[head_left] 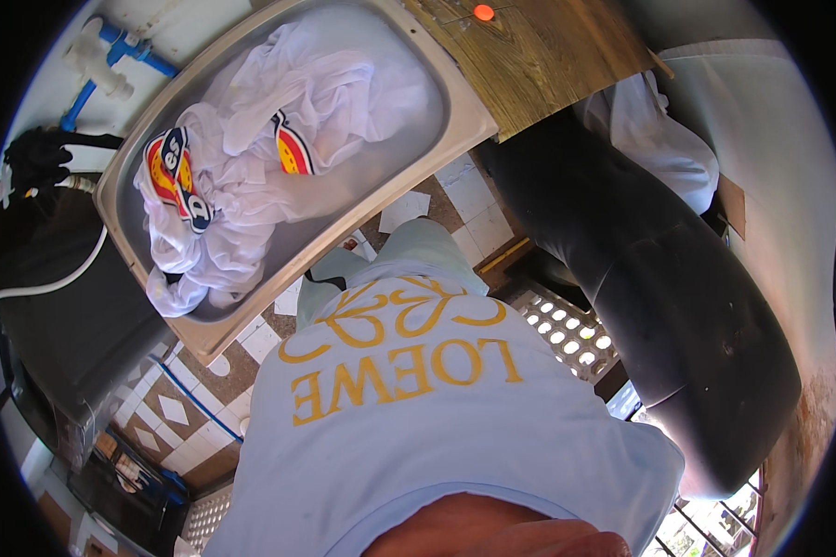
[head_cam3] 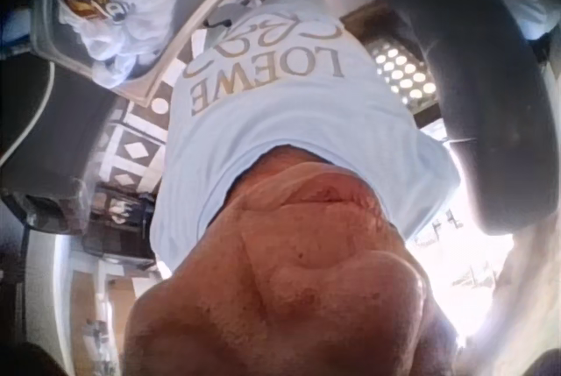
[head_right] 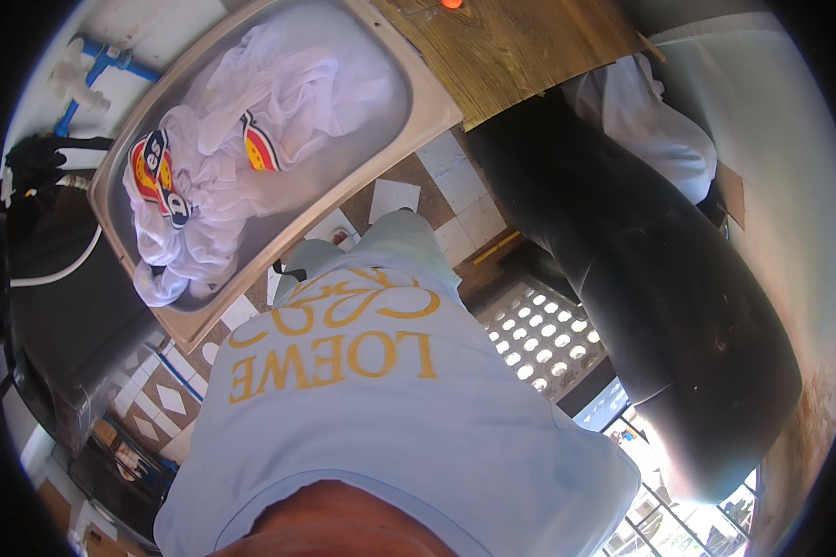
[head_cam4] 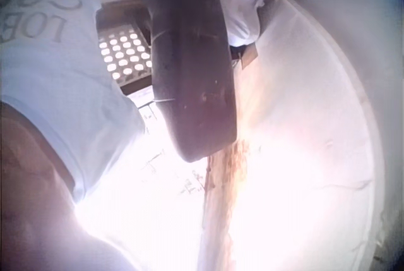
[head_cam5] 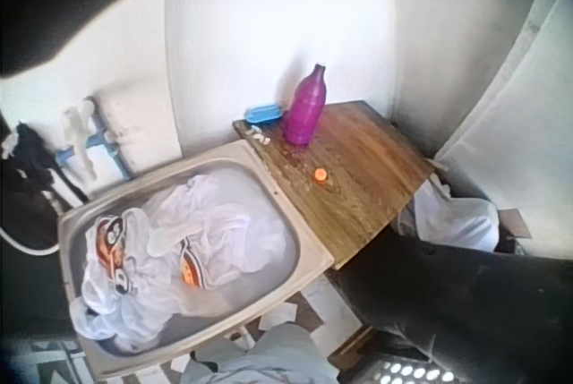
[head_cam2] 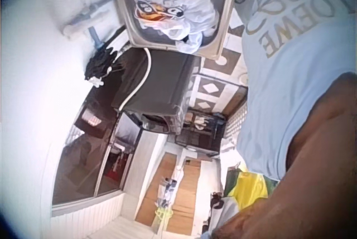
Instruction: The person washes white garments by hand in a sink using a liquid detergent and a bar of soap, scrubbing the fabric against itself and rinsing it under a faucet.
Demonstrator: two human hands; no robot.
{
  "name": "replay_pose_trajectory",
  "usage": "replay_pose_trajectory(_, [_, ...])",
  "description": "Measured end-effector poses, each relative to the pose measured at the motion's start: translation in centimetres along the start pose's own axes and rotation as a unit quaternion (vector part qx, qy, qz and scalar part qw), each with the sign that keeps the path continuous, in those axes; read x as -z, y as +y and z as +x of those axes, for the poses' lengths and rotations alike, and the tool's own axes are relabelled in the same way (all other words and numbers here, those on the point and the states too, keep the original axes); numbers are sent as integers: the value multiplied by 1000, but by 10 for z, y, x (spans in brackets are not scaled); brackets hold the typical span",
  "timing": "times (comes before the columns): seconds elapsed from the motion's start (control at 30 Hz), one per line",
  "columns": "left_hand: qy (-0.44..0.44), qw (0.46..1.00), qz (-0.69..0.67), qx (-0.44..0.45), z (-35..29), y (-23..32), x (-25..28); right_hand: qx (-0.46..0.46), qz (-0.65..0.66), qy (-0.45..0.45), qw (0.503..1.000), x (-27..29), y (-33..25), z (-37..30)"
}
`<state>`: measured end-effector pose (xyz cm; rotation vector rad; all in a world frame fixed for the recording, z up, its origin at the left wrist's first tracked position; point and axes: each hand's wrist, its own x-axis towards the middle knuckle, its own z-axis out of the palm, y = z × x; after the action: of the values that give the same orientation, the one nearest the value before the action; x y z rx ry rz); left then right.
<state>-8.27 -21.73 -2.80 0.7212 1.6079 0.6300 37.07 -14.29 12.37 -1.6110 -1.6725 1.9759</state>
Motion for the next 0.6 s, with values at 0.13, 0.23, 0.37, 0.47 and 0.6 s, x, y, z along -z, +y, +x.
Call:
replay_pose_trajectory(0.13, [-8, 1000, 6, 2, 5, 8, -1, -14, 8, 2, 1000, 3, 2, -5])
replay_pose_trajectory(0.23, [-10, 1000, 11, 6, 3, 12, -4, -21, 12, -7, 1000, 9, 4, -7])
replay_pose_trajectory(0.37, [-13, 1000, 17, 17, -5, 19, -9, -35, 13, -38, 999, 24, 8, -3])
replay_pose_trajectory(0.47, [-20, 999, 21, 25, -17, 30, -20, -51, -2, -83, 995, 43, 8, -3])
replay_pose_trajectory(0.6, [-36, 999, 17, 33, -41, 46, -38, -85, -83, -177, 977, 74, -1, 4])
